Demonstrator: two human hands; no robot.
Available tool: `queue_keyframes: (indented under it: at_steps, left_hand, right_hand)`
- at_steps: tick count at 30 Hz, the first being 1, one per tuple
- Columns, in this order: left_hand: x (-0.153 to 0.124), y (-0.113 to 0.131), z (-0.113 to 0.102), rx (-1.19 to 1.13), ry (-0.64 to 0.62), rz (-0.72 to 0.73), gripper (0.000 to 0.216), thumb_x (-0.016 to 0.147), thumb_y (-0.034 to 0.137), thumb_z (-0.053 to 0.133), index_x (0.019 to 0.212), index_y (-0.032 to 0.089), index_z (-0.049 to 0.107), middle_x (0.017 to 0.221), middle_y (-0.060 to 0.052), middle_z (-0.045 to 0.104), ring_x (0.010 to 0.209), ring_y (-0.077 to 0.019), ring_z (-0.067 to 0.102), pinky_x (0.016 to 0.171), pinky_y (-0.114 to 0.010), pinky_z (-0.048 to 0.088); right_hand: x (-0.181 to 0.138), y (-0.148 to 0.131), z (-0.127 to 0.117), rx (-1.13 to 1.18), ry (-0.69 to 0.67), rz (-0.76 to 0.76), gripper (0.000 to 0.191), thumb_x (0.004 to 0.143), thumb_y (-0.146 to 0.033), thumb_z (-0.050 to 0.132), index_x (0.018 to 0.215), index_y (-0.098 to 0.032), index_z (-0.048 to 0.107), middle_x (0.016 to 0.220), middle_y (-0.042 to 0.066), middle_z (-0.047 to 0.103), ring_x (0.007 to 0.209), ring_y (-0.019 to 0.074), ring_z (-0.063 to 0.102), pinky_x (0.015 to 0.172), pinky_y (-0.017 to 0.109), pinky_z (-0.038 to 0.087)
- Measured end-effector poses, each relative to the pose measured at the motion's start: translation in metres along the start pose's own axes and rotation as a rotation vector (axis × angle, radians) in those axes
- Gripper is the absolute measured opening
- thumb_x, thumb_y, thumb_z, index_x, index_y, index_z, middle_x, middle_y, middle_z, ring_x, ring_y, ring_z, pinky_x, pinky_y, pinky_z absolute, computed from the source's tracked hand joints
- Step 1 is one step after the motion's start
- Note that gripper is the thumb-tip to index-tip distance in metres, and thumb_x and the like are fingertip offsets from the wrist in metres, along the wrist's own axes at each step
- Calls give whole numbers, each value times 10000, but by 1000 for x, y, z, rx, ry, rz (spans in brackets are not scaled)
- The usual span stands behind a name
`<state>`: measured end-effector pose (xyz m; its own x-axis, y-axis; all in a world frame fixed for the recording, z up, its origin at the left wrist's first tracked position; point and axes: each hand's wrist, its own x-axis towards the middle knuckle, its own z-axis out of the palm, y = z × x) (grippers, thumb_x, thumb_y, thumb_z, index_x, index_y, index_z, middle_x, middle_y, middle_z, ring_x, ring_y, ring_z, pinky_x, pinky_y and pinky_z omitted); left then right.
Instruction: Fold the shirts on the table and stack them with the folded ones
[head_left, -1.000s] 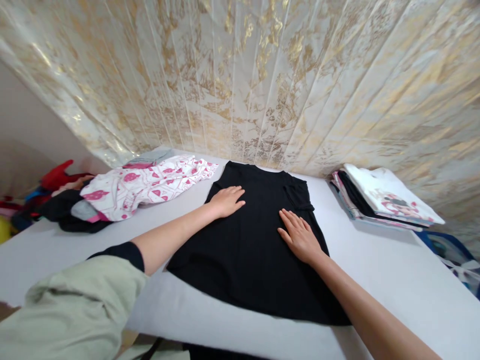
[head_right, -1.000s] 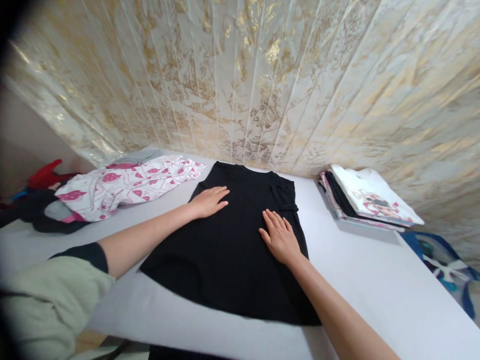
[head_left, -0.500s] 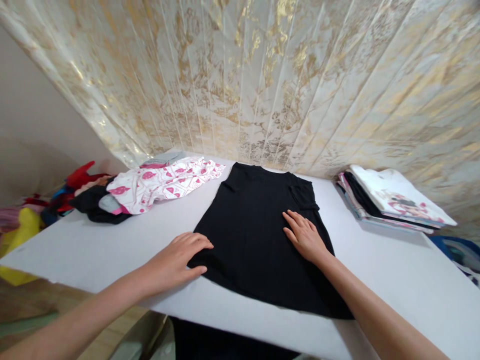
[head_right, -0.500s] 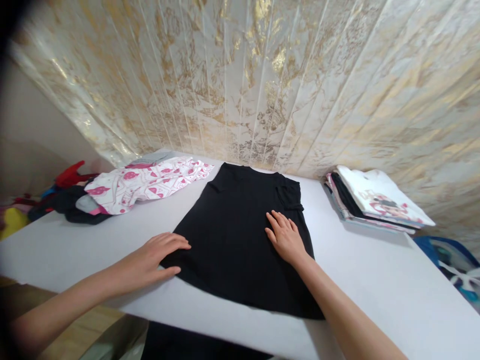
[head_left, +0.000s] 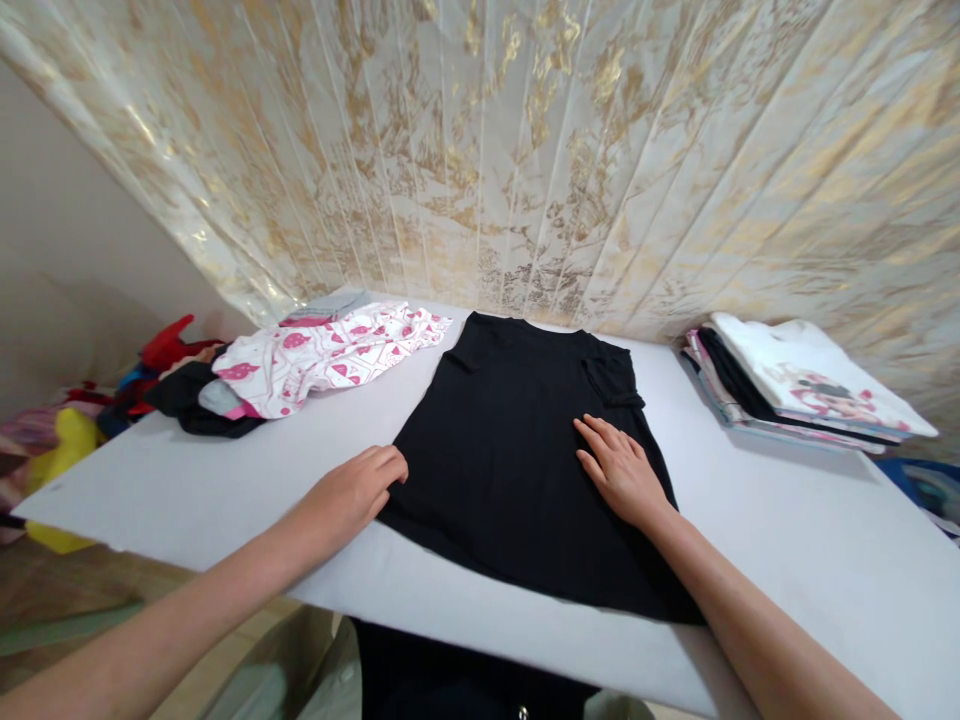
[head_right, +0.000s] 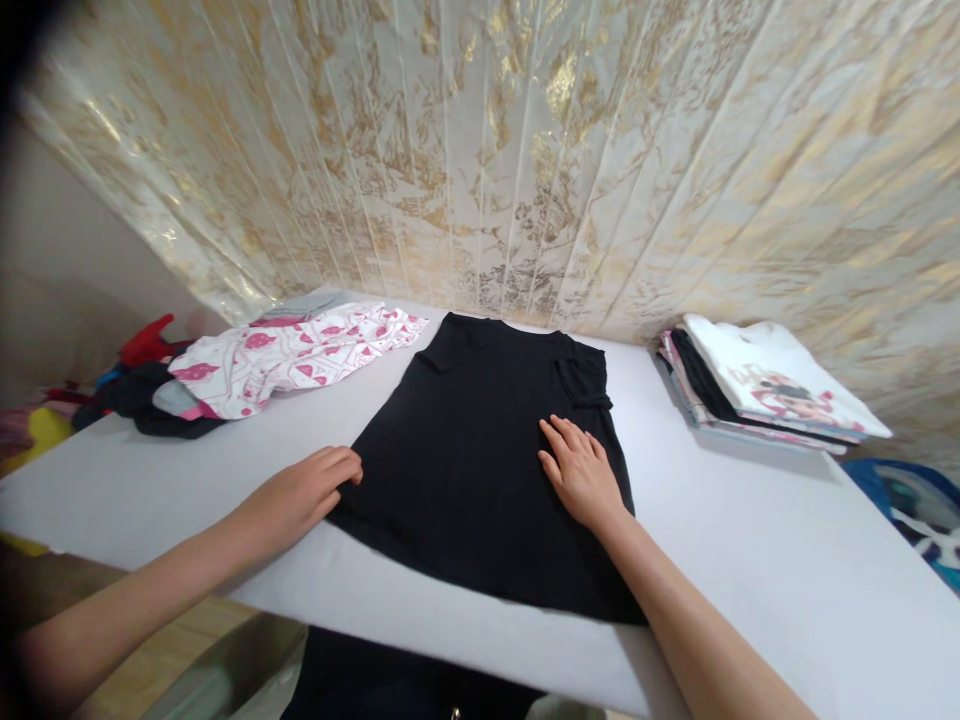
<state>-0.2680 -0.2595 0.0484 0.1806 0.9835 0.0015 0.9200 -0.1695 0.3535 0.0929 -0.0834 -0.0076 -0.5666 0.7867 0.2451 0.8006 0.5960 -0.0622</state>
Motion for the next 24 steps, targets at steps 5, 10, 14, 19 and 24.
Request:
queue_keyframes:
  at_steps: [5, 10, 14, 19, 24]
  left_hand:
    - [-10, -8, -13, 63, -90, -41, 216, 780, 120, 388, 642, 216, 525, 766, -11, 604, 791, -186, 563, 857, -353, 411]
    - [8, 1, -32, 193, -98, -168, 272, 797, 145, 380, 637, 227, 584, 713, 13, 641, 773, -192, 615, 1010, -451, 335]
    - [60, 15, -28, 210, 121, -128, 290, 883, 223, 348, 972, 221, 624, 1013, -53, 668, 977, -231, 621, 887, -357, 442]
    - [110, -4, -2, 355, 201, -429, 398, 899, 425, 411, 1108, 121, 557, 1077, -186, 641, 962, -314, 638, 731, -355, 466]
    - [113, -33, -3, 76, 77, -456, 244, 896, 428, 399, 857, 214, 511, 724, 3, 632, 698, -186, 613, 598, -245, 395]
  right_hand:
    - [-1, 1, -2, 18, -2, 0, 471, 989, -395, 339, 1434, -277, 437, 1481, 59, 445, 1364, 241, 395, 1100, 474, 338]
    - [2, -4, -8, 73, -35, 3, 437, 981, -360, 358, 1381, -266, 506, 1447, 79, 478, 1326, 252, 441, 1067, 473, 382]
    - [6, -31, -15, 120, -78, -45, 456, 978, -362, 368, 1405, -250, 483, 1466, 85, 458, 1340, 250, 425, 1090, 473, 360]
    - [-3, -57, -18, 80, -118, -20, 517, 977, -396, 381, 1477, -265, 368, 1537, 50, 365, 1411, 231, 324, 1151, 470, 266]
    - [-31, -20, -24, 81, -77, 78, 493, 962, -377, 402, 1441, -260, 420, 1497, 58, 425, 1385, 237, 362, 1130, 472, 303]
